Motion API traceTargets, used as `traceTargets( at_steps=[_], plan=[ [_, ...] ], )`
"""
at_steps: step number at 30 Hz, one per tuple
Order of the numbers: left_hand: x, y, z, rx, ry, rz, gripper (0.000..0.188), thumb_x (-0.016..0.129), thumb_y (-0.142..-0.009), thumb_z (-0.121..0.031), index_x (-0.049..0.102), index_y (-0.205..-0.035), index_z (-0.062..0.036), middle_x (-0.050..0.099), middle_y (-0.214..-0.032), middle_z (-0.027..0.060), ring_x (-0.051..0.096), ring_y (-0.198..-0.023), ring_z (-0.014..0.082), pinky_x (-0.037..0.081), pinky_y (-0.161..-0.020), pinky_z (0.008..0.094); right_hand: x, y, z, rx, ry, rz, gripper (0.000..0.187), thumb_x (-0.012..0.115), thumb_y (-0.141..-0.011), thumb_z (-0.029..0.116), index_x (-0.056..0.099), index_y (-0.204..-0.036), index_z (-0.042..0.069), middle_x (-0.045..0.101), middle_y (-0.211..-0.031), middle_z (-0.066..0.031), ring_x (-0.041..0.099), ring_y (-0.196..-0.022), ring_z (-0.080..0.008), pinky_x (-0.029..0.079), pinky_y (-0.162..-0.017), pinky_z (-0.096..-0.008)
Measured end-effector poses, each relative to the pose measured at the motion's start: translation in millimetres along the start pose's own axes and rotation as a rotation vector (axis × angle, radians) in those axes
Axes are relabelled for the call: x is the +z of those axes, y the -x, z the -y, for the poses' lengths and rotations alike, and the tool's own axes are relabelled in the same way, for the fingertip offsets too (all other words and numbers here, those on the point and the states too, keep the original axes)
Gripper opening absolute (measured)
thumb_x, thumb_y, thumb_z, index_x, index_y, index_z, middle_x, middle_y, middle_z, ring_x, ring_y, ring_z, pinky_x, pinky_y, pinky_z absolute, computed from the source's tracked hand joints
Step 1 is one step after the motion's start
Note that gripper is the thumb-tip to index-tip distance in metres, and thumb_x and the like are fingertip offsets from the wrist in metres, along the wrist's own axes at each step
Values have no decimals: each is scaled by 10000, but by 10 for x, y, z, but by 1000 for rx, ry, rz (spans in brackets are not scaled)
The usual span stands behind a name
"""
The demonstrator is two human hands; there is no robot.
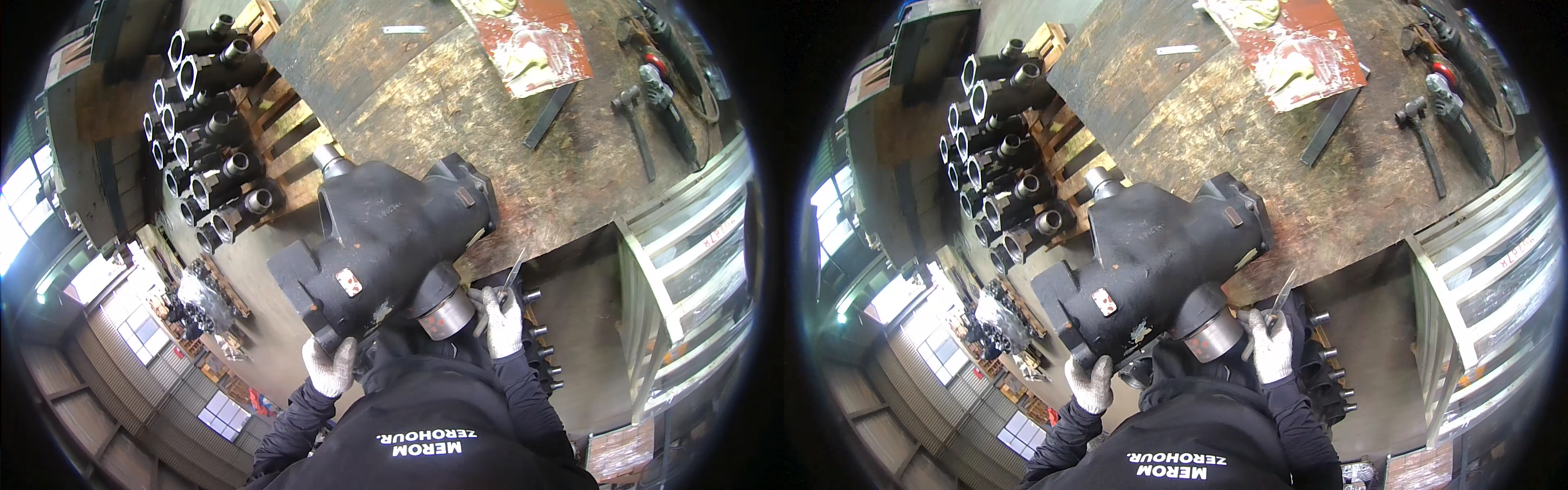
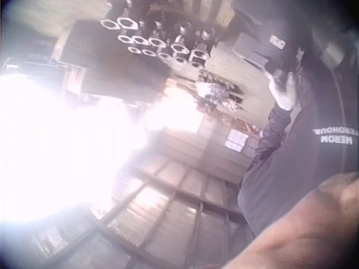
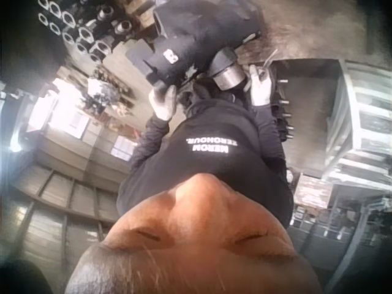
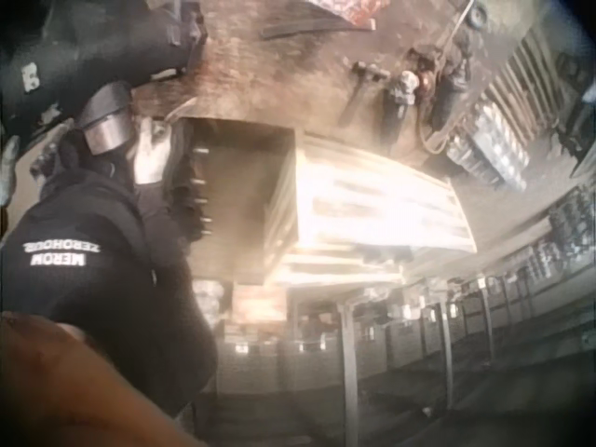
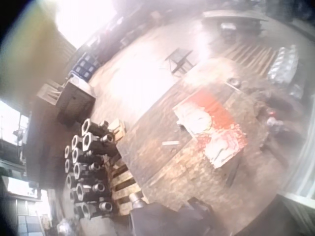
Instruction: The person picks up a black metal manifold from a stack, places it on a workbench, and uses a putty knife to spread a white sealant around the flange and ports. After finishing one piece, they place it on a pallet and repeat the process with a second manifold.
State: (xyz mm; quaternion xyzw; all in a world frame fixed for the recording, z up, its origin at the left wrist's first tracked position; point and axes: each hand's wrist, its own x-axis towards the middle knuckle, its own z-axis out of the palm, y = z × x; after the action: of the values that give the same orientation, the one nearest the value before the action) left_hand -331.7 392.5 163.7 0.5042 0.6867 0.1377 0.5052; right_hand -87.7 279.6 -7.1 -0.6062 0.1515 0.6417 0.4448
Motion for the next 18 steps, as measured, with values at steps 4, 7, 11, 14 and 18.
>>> traceTargets(
  at_steps=[4,7,11,14,18],
  plan=[
    [-80,51,152,100,30,37,445,676,-1020,-171,486,-1383,5,662,-1248,151,669,-1077,225,543,-962,397,11,-8,-86,-1,93,10,217,623,-1065,167,501,-1119,-4,712,-1104,-248,719,-934,-238,579,-871,-334],
    [-50,37,149,149,87,-22,349,673,-992,-85,593,-1296,68,730,-1119,154,711,-978,205,567,-867,350,25,-10,-26,-16,248,15,210,640,-1056,158,516,-1106,-4,726,-1070,-226,710,-862,-200,568,-814,-299],
    [-62,14,80,63,159,71,418,703,-986,-156,579,-1307,82,727,-1119,157,717,-970,208,578,-842,344,90,69,135,15,480,-20,224,695,-1022,167,565,-1081,-6,740,-1036,-164,683,-812,-149,542,-757,-285],
    [-57,35,118,61,175,130,447,696,-979,-139,554,-1337,88,711,-1171,172,709,-1016,220,569,-884,349,142,128,154,-97,538,-40,272,743,-985,189,617,-1108,-18,666,-869,-65,573,-612,-93,458,-563,-273],
    [-27,132,297,27,97,100,563,712,-906,-20,481,-1411,76,653,-1283,196,660,-1157,252,521,-991,382,68,93,46,-183,596,-58,306,764,-959,187,644,-1148,-22,658,-799,-38,575,-564,-89,463,-525,-273]
  ],
)
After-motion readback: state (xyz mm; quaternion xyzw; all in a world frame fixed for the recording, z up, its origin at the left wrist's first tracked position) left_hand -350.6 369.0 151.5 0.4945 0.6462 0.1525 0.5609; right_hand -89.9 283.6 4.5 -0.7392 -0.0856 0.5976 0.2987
